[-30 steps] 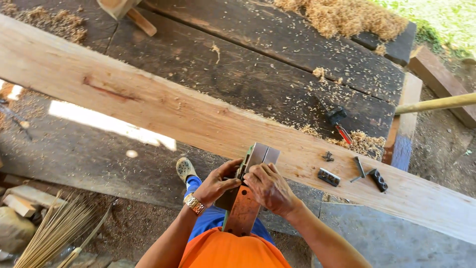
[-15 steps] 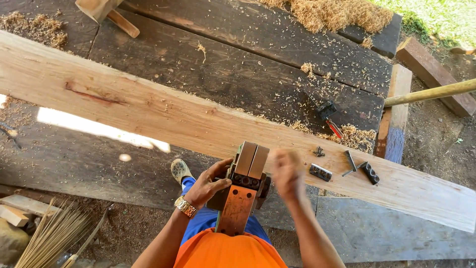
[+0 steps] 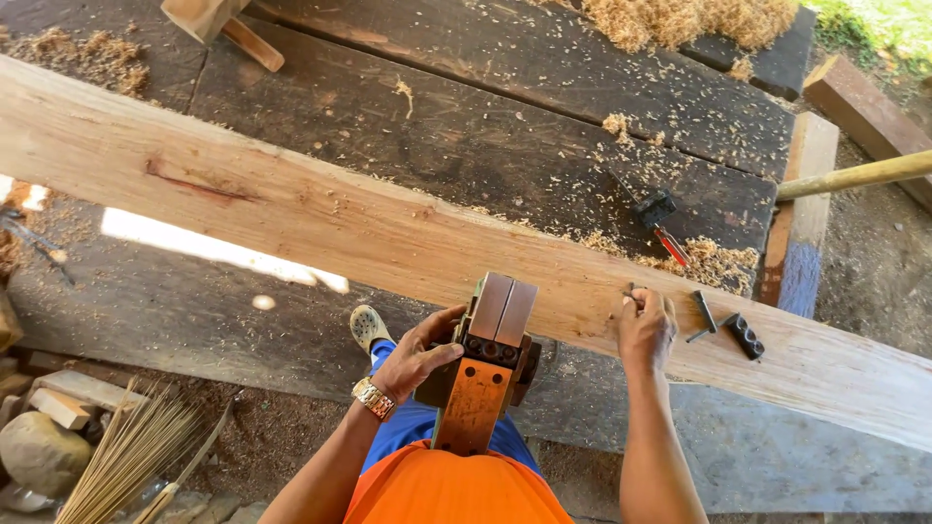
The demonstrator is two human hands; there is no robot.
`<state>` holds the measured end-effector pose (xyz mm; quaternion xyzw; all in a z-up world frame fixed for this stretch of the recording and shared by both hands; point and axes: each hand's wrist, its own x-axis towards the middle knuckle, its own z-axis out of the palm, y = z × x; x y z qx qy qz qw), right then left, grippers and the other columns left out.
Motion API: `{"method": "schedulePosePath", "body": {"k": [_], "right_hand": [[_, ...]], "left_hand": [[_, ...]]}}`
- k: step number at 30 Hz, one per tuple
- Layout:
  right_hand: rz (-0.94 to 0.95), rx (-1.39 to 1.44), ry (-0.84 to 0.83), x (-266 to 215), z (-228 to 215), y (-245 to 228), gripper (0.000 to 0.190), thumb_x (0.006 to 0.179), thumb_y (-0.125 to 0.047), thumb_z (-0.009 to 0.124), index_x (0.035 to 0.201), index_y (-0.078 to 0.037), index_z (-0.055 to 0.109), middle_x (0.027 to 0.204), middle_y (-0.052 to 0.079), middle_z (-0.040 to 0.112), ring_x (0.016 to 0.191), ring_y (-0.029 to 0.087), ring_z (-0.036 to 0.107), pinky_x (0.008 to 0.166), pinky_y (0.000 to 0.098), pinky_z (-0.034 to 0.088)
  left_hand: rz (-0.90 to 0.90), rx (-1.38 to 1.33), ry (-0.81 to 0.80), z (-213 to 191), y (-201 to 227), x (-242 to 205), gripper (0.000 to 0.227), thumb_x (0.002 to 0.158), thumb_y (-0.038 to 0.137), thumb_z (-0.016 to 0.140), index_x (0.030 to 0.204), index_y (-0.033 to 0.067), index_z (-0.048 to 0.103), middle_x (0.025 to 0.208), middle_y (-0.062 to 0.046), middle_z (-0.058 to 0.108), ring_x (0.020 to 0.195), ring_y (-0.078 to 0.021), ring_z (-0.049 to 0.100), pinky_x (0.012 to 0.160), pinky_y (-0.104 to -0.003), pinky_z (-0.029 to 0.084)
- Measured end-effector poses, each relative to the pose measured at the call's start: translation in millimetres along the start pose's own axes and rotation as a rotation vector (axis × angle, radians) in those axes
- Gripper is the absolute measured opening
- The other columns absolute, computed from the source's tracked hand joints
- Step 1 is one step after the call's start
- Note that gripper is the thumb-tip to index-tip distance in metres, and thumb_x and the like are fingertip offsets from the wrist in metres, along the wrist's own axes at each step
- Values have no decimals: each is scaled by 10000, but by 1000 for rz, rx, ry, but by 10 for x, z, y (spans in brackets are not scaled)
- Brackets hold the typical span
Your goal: Assembling and adjusting the metal blades and base plates of an electric hand planer on a wooden workbench.
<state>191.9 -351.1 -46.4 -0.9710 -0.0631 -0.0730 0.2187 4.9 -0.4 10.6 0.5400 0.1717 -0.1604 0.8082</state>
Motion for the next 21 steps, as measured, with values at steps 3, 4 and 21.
{"method": "schedulePosePath", "body": {"k": [3, 4, 21], "right_hand": [[136, 43, -67, -23, -467, -655, 142, 970, -177, 740, 1030, -52, 707, 989, 156, 717, 840, 275, 687, 799, 431, 537], [131, 44, -80, -110, -460, -717, 142, 970, -177, 740, 1030, -52, 707, 989, 156, 717, 840, 275, 687, 799, 431, 537], [-537, 396, -295, -714, -716, -1988, 238, 813, -34, 804, 1027, -71, 706, 1006, 86, 707, 921, 260, 692, 798, 364, 564]], "left_hand": [[-45, -30, 1, -5, 14, 1, 778, 835, 322, 751, 1521, 107, 455, 1505, -142, 552, 1441, -275, 476, 1148, -445, 434], [-49, -35, 13, 0, 6, -11, 778, 835, 322, 751, 1521, 107, 455, 1505, -142, 552, 1441, -275, 476, 1148, -445, 434], [87, 54, 0, 4, -46, 21, 716, 885, 279, 758, 1513, 84, 474, 1439, -140, 612, 1302, -240, 597, 1072, -380, 510]]}}
